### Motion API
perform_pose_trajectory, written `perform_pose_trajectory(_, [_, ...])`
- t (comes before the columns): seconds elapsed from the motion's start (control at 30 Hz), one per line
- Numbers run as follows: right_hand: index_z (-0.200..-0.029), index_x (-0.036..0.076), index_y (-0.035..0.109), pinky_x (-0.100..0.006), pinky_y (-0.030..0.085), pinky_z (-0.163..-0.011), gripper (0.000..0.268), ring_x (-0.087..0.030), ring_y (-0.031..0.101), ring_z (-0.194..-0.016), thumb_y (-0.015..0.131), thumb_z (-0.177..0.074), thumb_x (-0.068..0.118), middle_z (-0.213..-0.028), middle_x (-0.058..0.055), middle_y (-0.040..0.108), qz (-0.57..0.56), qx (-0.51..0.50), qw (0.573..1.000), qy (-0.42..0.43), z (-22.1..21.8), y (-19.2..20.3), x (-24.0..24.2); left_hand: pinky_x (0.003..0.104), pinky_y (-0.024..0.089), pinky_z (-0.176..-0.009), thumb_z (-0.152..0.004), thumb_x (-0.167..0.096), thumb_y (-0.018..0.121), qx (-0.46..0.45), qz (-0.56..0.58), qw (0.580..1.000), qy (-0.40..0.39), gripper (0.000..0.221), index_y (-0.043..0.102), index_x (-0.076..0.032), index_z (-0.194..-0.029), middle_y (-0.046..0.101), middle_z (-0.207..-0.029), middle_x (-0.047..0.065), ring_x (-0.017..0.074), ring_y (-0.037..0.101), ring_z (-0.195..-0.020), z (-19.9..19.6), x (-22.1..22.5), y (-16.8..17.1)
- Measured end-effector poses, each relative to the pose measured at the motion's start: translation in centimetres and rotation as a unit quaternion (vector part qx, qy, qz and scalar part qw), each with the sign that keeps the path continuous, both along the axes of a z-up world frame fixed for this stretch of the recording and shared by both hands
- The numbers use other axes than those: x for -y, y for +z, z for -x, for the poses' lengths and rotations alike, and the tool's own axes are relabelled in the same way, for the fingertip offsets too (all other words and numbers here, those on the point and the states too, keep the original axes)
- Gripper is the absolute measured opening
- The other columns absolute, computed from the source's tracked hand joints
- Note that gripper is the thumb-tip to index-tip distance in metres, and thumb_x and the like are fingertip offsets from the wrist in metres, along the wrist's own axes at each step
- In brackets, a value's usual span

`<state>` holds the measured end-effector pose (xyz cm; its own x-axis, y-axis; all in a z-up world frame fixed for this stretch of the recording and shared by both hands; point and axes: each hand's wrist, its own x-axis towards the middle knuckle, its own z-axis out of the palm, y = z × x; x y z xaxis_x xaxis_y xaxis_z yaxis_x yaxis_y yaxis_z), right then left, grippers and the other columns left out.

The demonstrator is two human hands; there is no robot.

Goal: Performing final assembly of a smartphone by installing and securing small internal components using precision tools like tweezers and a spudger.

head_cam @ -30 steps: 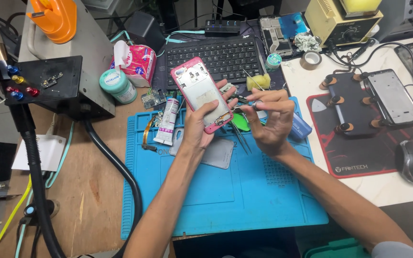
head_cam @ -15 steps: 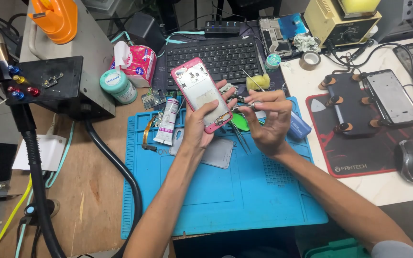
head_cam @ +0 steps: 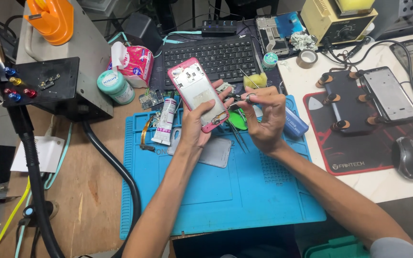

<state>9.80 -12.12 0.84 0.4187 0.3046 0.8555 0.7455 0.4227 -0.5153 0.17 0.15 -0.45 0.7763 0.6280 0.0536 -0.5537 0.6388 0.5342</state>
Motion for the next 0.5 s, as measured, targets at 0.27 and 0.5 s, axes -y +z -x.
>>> perform_pose_trajectory(0.27, [-0.109, 0.003, 0.055, -0.041, 0.058, -0.102, 0.027, -0.026, 0.073, -0.099, 0.075, -0.094, -0.006, -0.1, -0.01, 0.071, 0.006, -0.019, 1.0, 0.006, 0.2, 0.1, -0.1, 0.074, 0.049, -0.094, -0.084, 0.021, 0.054, -0.015, 0.011, 1.0, 0.003, 0.075, 0.036, -0.018, -0.146, 0.055, -0.139, 0.032, 0.0595, 0.056, -0.119, -0.1, -0.1, -0.1])
perform_pose_trajectory(0.5, [-0.134, 0.005, 0.05, -0.042, 0.063, -0.088, 0.057, -0.029, 0.072, -0.1, 0.083, -0.087, -0.003, -0.113, -0.011, 0.063, 0.052, -0.058, 0.997, 0.024, -1.0, -3.3, -0.8, 0.07, 0.053, -0.09, -0.086, 0.02, 0.052, -0.044, -0.012, 0.999, 0.012, 0.074, 0.034, -0.019, -0.146, 0.056, -0.137, 0.033, 0.0587, 0.058, -0.119, 0.0, -0.2, -0.3])
